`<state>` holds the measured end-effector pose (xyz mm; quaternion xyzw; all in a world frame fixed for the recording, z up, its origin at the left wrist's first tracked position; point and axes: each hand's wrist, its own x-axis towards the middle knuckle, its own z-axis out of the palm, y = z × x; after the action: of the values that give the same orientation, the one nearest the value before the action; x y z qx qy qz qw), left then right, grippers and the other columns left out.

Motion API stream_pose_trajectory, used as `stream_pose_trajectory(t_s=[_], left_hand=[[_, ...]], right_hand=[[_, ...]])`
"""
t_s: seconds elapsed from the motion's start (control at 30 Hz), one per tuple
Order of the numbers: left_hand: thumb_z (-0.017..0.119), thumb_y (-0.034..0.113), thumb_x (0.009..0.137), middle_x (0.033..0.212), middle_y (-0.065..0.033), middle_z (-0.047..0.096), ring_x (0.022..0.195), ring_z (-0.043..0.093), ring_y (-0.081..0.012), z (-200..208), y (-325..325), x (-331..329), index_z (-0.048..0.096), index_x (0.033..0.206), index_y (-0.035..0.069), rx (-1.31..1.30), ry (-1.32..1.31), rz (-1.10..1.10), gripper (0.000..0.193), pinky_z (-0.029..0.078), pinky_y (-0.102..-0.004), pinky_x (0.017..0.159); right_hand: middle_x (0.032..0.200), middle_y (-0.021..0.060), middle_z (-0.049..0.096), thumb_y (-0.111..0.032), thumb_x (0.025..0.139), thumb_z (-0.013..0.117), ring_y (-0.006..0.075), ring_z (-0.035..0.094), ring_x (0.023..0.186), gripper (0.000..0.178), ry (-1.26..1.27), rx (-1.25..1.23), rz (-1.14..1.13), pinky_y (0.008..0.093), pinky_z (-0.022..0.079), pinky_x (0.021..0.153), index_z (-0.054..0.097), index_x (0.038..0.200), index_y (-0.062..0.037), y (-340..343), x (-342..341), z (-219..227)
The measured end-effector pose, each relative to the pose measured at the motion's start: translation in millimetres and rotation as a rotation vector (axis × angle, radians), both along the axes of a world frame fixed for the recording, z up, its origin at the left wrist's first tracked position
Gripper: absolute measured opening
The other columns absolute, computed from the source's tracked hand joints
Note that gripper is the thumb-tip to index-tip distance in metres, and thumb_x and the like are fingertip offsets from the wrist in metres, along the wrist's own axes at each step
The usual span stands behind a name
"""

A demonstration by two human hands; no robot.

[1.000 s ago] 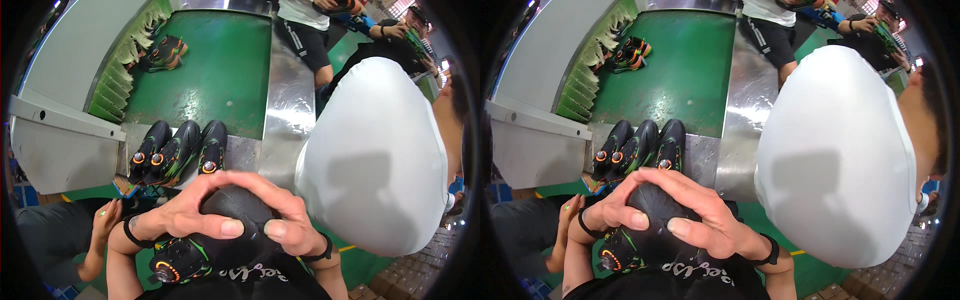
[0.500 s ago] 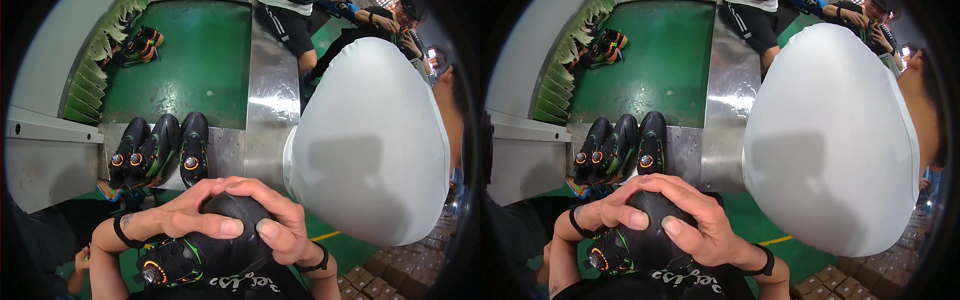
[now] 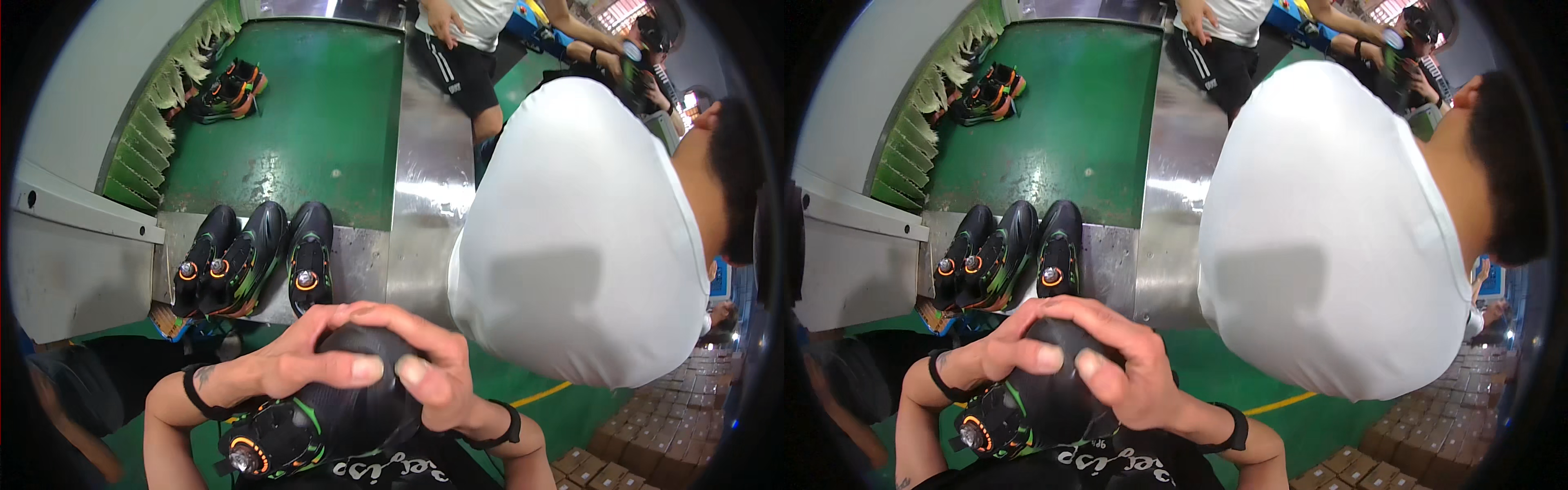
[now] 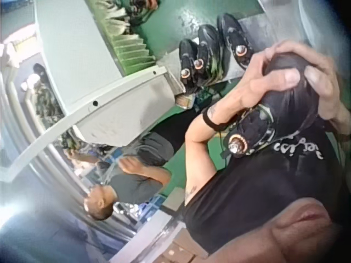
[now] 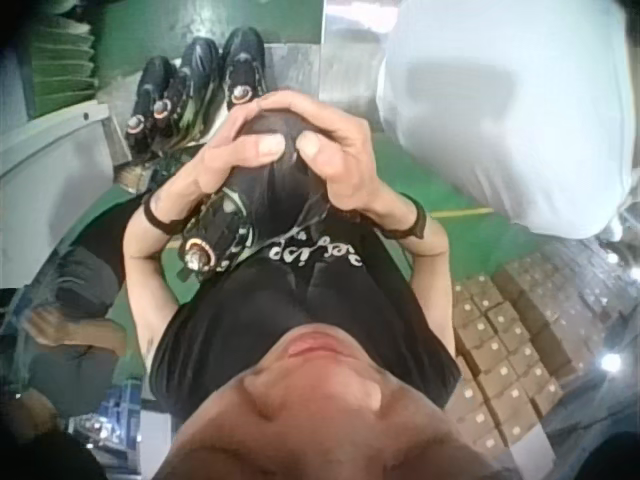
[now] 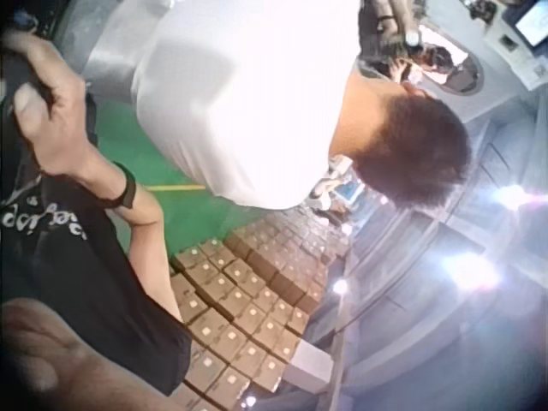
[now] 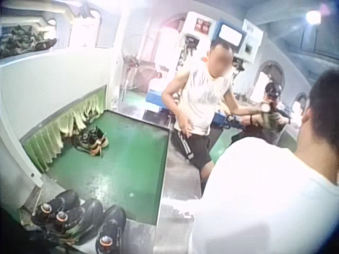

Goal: The person is inspecting and checking the quality of manufactured shoes at a factory workstation.

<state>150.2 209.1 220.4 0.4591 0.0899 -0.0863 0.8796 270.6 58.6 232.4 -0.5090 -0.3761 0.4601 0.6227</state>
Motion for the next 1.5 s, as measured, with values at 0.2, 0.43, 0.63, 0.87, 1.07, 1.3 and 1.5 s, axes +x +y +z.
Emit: stream_pose_trajectory(t_s=[0.2, 0.43, 0.63, 0.87, 1.07, 1.3, 1.5], left_hand=[[0.068, 0.025, 0.083, 0.110, -0.0066, 0.060, 0.103, 0.055, -0.0139, 11.0, 1.7, -8.1, 0.053, 0.122, -0.004, 0.043, -0.091, 0.016, 0.051, 0.042, -0.0289, 0.092], [0.072, 0.026, 0.082, 0.105, -0.0061, 0.061, 0.099, 0.056, -0.0127, 11.5, 1.4, -13.5, 0.056, 0.116, -0.003, 0.038, -0.097, 0.037, 0.047, 0.044, -0.0273, 0.088], [0.073, 0.028, 0.080, 0.104, -0.0046, 0.059, 0.098, 0.055, -0.0115, 2.8, 1.9, -15.4, 0.056, 0.115, -0.001, 0.080, -0.064, 0.060, 0.049, 0.043, -0.0263, 0.087], [0.070, 0.027, 0.078, 0.110, -0.0067, 0.059, 0.104, 0.056, -0.0159, 13.3, 16.2, -14.6, 0.048, 0.131, -0.001, 0.028, -0.029, 0.096, 0.064, 0.042, -0.0294, 0.094], [0.069, 0.030, 0.064, 0.116, -0.0122, 0.059, 0.105, 0.058, -0.0197, 10.7, 14.3, -5.2, 0.047, 0.130, -0.005, 0.013, 0.057, 0.037, 0.078, 0.045, -0.0299, 0.092], [0.071, 0.030, 0.064, 0.116, -0.0121, 0.058, 0.106, 0.058, -0.0193, 10.1, 19.6, -1.6, 0.047, 0.130, -0.005, -0.035, 0.049, 0.004, 0.078, 0.045, -0.0301, 0.092], [0.072, 0.026, 0.068, 0.114, -0.0111, 0.059, 0.104, 0.058, -0.0182, 16.5, 22.2, 2.0, 0.047, 0.130, -0.004, -0.055, 0.038, 0.007, 0.073, 0.046, -0.0298, 0.090]], right_hand=[[0.131, 0.0205, 0.054, -0.023, 0.087, 0.051, 0.0295, 0.051, 0.123, 0.052, 0.093, 0.007, 0.107, 0.0393, 0.036, 0.106, 0.051, 0.129, 0.0074, 2.8, 0.7, 10.3], [0.122, 0.0245, 0.058, -0.016, 0.085, 0.052, 0.0343, 0.057, 0.116, 0.046, -0.013, 0.084, 0.066, 0.0425, 0.042, 0.101, 0.055, 0.121, 0.0111, 4.7, -2.3, 11.8], [0.118, 0.0239, 0.061, -0.015, 0.083, 0.052, 0.0328, 0.060, 0.110, 0.044, -0.116, 0.160, 0.050, 0.0407, 0.044, 0.098, 0.057, 0.119, 0.0110, 12.7, -2.2, 1.3], [0.134, 0.0215, 0.053, -0.018, 0.085, 0.049, 0.0289, 0.048, 0.127, 0.051, 0.206, 0.060, 0.105, 0.0398, 0.033, 0.109, 0.054, 0.129, 0.0082, 20.0, -1.0, 9.3], [0.135, 0.0220, 0.052, -0.019, 0.085, 0.049, 0.0294, 0.049, 0.126, 0.052, 0.229, 0.011, 0.108, 0.0404, 0.033, 0.109, 0.053, 0.129, 0.0092, 17.8, 7.0, 14.8], [0.135, 0.0231, 0.051, -0.022, 0.085, 0.053, 0.0307, 0.049, 0.126, 0.054, 0.257, -0.036, 0.126, 0.0406, 0.034, 0.108, 0.052, 0.129, 0.0097, 18.4, 11.1, 16.6], [0.134, 0.0244, 0.051, -0.023, 0.086, 0.053, 0.0325, 0.049, 0.126, 0.054, 0.235, -0.034, 0.126, 0.0413, 0.035, 0.107, 0.052, 0.129, 0.0103, 23.1, 11.9, 16.9]])
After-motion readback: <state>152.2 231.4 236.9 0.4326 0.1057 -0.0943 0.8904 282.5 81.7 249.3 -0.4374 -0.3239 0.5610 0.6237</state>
